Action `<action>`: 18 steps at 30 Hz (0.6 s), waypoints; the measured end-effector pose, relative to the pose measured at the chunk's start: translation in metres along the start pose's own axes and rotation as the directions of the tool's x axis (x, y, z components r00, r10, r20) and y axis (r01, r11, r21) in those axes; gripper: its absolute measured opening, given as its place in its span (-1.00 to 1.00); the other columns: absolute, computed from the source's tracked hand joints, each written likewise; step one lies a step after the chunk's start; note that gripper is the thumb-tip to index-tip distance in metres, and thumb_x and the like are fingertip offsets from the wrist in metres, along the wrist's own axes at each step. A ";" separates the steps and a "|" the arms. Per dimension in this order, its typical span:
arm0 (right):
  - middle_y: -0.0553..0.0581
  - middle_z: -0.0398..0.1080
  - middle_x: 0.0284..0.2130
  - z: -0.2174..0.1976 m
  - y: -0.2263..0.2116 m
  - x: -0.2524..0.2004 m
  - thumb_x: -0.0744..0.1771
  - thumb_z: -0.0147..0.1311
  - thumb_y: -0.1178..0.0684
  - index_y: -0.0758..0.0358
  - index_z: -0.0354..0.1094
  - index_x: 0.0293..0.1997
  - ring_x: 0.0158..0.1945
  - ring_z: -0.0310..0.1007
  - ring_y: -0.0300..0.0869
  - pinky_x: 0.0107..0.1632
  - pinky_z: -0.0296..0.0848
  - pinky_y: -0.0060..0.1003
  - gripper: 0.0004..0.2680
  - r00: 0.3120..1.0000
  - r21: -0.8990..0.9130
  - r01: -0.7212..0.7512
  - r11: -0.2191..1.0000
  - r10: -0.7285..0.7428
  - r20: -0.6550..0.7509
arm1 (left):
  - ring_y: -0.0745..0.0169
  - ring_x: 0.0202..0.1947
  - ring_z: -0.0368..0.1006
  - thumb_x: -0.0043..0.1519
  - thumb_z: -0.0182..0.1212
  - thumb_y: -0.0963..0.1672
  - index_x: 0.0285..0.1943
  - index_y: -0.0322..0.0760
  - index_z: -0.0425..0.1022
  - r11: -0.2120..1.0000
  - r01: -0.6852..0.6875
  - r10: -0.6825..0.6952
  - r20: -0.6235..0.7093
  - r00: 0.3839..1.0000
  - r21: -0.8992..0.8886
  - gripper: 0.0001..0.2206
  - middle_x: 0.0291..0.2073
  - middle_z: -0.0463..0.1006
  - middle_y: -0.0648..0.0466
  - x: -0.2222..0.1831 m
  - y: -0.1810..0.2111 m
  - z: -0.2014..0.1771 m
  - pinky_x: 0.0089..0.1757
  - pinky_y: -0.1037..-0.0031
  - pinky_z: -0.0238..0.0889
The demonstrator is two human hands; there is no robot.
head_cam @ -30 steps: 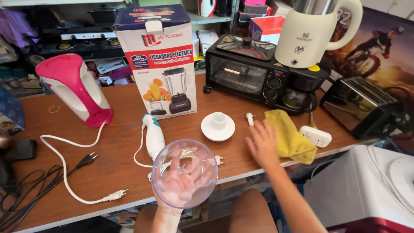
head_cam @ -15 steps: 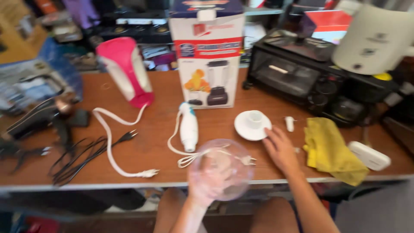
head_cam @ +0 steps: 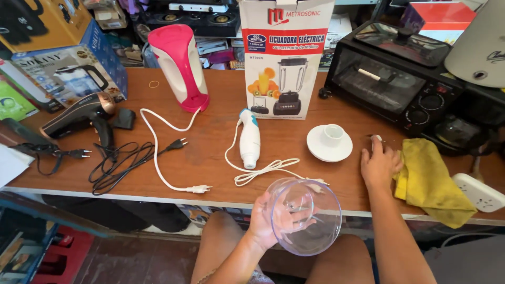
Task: Unboxing, cleaning, and assembling the components of a hand blender on a cluttered workspace.
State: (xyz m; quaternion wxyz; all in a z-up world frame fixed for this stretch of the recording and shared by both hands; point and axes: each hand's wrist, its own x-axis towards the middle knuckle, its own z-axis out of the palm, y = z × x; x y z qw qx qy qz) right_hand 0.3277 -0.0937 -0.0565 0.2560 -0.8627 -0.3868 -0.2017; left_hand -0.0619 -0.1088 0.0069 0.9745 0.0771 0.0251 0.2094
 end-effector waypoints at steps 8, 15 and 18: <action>0.23 0.45 -0.27 0.005 0.022 0.004 0.31 0.23 0.05 0.19 0.37 -0.17 -0.19 0.40 0.15 -0.05 0.27 0.04 -0.87 0.985 0.312 0.060 0.948 -0.005 -0.173 | -0.63 0.34 0.19 0.00 0.28 0.12 0.44 -0.02 0.30 0.998 0.039 -0.038 0.040 0.998 -0.039 -0.26 0.31 0.33 -0.35 0.002 -0.011 -0.003 0.26 -0.27 0.07; 0.12 0.47 0.05 -0.021 0.015 -0.024 0.30 0.21 0.19 0.22 0.33 0.22 -0.14 0.47 -0.27 -0.18 0.44 -0.46 -0.66 0.925 0.958 -0.252 -0.136 0.258 0.280 | -0.61 0.41 0.08 0.10 0.26 0.16 0.30 0.07 0.45 1.000 -0.004 0.007 0.172 0.985 -0.020 -0.42 0.42 0.22 -0.34 0.003 -0.007 -0.016 0.29 -0.29 -0.02; 0.29 0.51 -0.10 -0.032 0.016 -0.058 0.29 0.21 0.25 0.24 0.39 0.14 -0.04 0.56 -0.01 0.03 0.56 -0.15 -0.70 0.938 0.840 -0.237 -0.488 0.111 0.329 | -0.61 0.40 0.08 0.09 0.28 0.17 0.18 0.23 0.49 0.999 0.003 0.003 0.183 0.983 -0.032 -0.54 0.34 0.33 -0.24 0.007 -0.003 -0.017 0.31 -0.25 -0.07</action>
